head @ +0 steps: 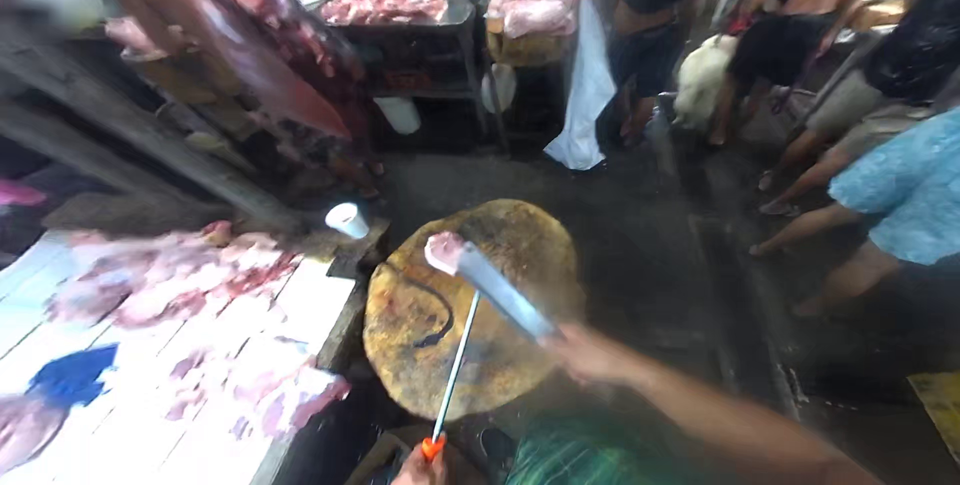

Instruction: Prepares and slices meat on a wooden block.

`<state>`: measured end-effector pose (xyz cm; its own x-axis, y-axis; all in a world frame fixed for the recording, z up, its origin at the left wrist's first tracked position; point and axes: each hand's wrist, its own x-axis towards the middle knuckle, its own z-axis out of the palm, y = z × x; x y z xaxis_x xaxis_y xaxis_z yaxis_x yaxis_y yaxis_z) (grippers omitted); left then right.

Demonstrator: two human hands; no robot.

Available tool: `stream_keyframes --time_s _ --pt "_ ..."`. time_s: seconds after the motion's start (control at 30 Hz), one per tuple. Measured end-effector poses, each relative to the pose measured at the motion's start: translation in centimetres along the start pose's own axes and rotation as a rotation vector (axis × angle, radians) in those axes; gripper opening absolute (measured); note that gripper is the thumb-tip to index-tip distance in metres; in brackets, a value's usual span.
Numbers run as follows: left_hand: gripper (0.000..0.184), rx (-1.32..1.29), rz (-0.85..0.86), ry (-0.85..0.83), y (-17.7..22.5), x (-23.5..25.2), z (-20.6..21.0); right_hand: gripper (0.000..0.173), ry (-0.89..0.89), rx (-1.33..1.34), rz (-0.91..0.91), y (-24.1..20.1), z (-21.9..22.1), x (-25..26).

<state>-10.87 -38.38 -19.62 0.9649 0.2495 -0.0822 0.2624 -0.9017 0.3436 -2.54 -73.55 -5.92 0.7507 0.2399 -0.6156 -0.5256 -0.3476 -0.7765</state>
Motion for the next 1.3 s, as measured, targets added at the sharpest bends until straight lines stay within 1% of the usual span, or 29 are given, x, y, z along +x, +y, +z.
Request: stream_keyframes --time_s 0.07,0.1,0.17,0.2,0.27,0.33,0.4,0.5,0.63,0.73,0.8,0.87,0.9,0.93,0.97,1.0,1.03,1.1,1.13,1.2,1.3 --pt "0.036 -0.04 -0.098 0.009 -0.6 0.6 -1.7 0.045 -0.032 0.076 0.067 1.3 0.2 -1.7" --pt "0.037 -0.07 -0.198 0.019 -0.9 0.8 -3.1 0.044 -0.02 0.069 0.089 2.4 0.2 -2.1" --pt "0.045 -0.145 -0.45 0.05 -2.2 0.9 -5.9 0.042 0.061 -0.017 0.098 5.0 0.6 -1.7" --pt "0.048 -0.163 -0.561 0.082 -3.4 1.0 -6.9 0.042 0.122 -0.076 0.08 6.3 0.8 -1.1" --pt "0.045 -0.175 -0.722 0.159 -6.7 2.1 -8.0 0.042 0.258 -0.115 0.027 8.6 1.1 0.3" --pt "0.041 -0.208 -0.821 0.237 -10.3 3.7 -8.7 0.038 0.358 -0.094 0.01 9.7 1.6 1.6" --pt "0.041 -0.248 -0.881 0.272 -13.6 6.0 -8.9 0.036 0.426 -0.079 0.032 9.5 2.0 2.6" --pt "0.04 -0.294 -0.938 0.295 -17.3 10.1 -9.2 0.039 0.471 -0.072 0.055 9.1 2.2 4.4" --pt "0.043 -0.303 -0.999 0.28 -20.1 15.7 -9.1 0.039 0.518 -0.053 0.086 8.1 2.9 6.3" --pt "0.042 -0.168 -1.017 0.223 -22.6 18.1 -8.2 0.046 0.565 -0.117 0.118 7.6 3.8 7.0" --pt "0.05 -0.079 -0.984 0.171 -23.7 18.6 -7.6 0.052 0.602 -0.182 0.147 7.8 4.2 7.0" --pt "0.057 -0.012 -0.919 0.171 -22.3 19.4 -8.7 0.054 0.619 -0.247 0.2 8.3 4.6 7.2" --pt "0.061 -0.012 -0.847 0.209 -20.7 20.1 -9.3 0.055 0.612 -0.267 0.238 8.5 4.8 7.4" --pt "0.062 -0.052 -0.736 0.253 -18.2 21.0 -9.9 0.055 0.598 -0.287 0.286 8.8 4.9 7.7" --pt "0.061 -0.128 -0.602 0.264 -14.7 22.3 -10.4 0.056 0.591 -0.299 0.324 8.8 5.0 8.0" --pt "0.059 -0.22 -0.456 0.221 -10.7 23.9 -10.5 0.055 0.596 -0.312 0.344 8.8 5.0 8.2" --pt "0.059 -0.3 -0.303 0.14 -6.8 25.8 -10.1 0.055 0.602 -0.325 0.355 8.7 4.9 8.4" --pt "0.068 -0.383 -0.022 -0.035 1.0 30.1 -7.8 0.054 0.607 -0.347 0.367 8.5 5.0 8.7" --pt "0.076 -0.397 0.069 -0.092 4.7 32.4 -6.2 0.054 0.606 -0.36 0.376 8.2 5.1 8.9" --pt "0.098 -0.369 0.102 -0.123 10.9 36.9 -2.2 0.056 0.585 -0.369 0.401 7.5 5.4 9.2" --pt "0.132 -0.269 0.023 -0.053 16.9 41.7 4.5 0.058 0.57 -0.34 0.431 6.1 5.4 8.4"
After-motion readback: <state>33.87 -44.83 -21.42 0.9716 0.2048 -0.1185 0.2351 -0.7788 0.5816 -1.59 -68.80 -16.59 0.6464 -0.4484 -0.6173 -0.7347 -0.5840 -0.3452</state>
